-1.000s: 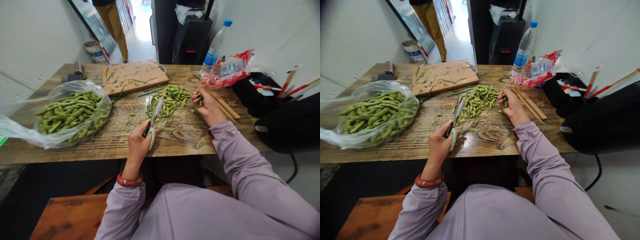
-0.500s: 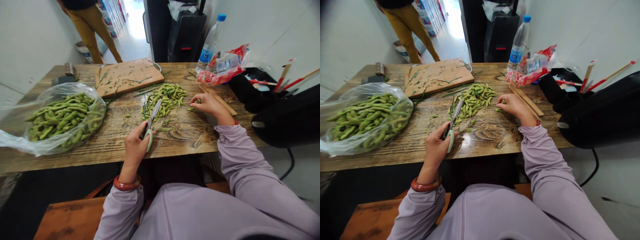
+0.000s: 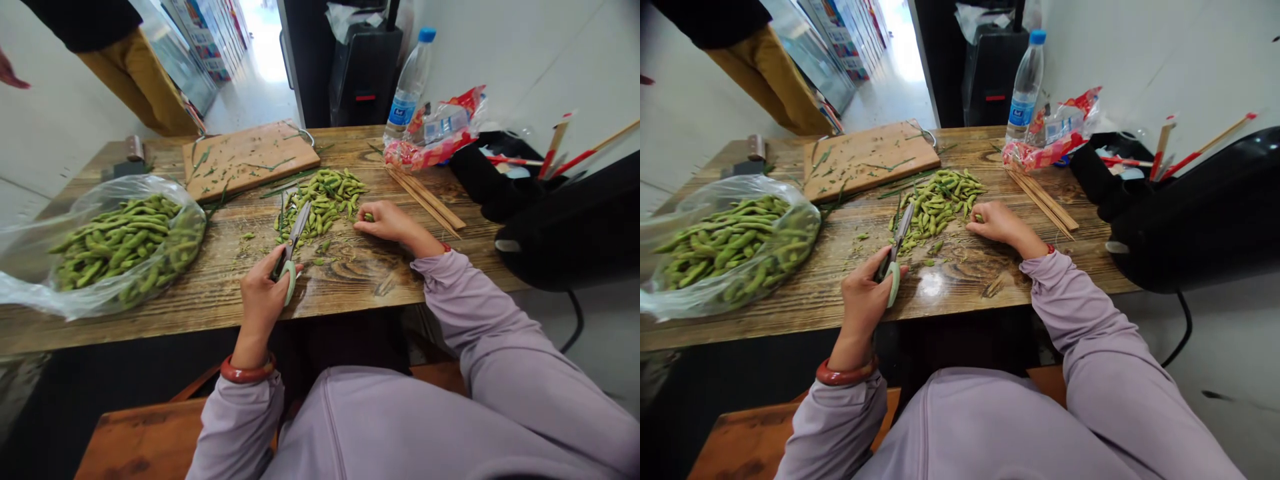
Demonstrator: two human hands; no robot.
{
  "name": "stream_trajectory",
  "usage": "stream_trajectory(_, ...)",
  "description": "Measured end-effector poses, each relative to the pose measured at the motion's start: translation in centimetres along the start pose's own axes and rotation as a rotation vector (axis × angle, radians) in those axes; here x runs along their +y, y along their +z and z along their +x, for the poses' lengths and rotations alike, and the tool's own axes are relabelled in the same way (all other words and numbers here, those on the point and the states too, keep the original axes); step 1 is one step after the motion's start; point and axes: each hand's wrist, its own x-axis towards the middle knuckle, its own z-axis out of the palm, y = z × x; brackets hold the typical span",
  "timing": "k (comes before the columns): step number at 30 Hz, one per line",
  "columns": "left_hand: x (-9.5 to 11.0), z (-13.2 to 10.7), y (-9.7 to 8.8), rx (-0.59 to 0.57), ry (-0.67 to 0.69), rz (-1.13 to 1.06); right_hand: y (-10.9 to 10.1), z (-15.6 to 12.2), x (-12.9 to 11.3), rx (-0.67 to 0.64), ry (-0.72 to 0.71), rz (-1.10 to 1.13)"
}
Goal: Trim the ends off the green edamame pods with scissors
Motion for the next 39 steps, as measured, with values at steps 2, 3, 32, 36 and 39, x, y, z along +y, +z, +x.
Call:
stream_trajectory(2,0.0,0.0,0.0,-0.002,0.003,0.003,0.7,0.1,-0.4,-0.012,-0.037,0.113)
stream_trajectory(3,0.0,0.0,0.0,-0.001,0.006,0.005,0.9,0.2,-0.6,-0.015,-0.06,0.179)
stream_trajectory(32,0.3,0.0,-0.2,-0.047,-0.05,0.013,0.6,1.0,-0.2,0.226,-0.142,0.067)
stream_trajectory(36,0.5,-0.1,-0.2,-0.05,-0.057,-0.001,0.8,0.5,-0.7,0.039,-0.177,-0.05)
stream_trajectory(39,0.7,-0.1,-0.3,-0.057,-0.069,-0.009,0.9,0.4,-0.7,0.042,-0.155,-0.09)
